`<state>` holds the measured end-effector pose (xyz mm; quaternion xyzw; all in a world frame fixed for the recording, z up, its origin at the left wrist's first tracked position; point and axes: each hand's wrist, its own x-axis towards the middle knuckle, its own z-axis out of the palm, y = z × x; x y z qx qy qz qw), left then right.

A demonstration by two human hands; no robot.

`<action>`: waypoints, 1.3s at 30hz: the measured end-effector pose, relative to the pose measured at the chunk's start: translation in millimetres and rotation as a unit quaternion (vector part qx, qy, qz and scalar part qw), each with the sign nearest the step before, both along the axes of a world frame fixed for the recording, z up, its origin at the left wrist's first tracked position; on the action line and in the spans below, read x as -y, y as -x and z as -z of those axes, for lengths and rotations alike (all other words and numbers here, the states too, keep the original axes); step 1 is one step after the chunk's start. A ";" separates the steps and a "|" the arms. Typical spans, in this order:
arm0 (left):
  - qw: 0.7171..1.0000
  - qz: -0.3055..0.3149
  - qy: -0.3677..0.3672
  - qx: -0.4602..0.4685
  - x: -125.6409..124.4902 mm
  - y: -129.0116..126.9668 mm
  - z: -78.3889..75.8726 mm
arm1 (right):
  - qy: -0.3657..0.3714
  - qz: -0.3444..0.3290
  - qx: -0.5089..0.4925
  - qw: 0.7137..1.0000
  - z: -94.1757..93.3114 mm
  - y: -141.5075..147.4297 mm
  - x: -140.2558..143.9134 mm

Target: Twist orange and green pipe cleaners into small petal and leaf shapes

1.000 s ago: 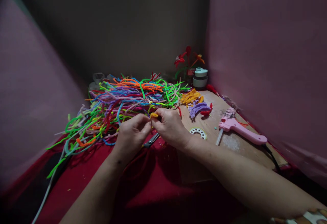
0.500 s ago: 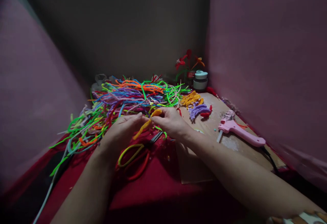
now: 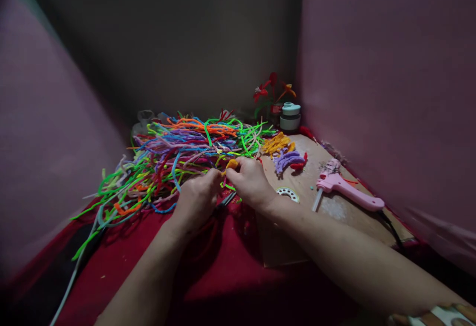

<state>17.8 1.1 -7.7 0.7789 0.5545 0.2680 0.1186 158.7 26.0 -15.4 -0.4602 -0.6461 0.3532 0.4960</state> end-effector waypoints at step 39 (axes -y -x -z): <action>0.979 0.030 -0.072 0.188 3.6 0.8 -0.9 | 0.166 -0.107 -0.243 0.950 2.8 2.7 7.3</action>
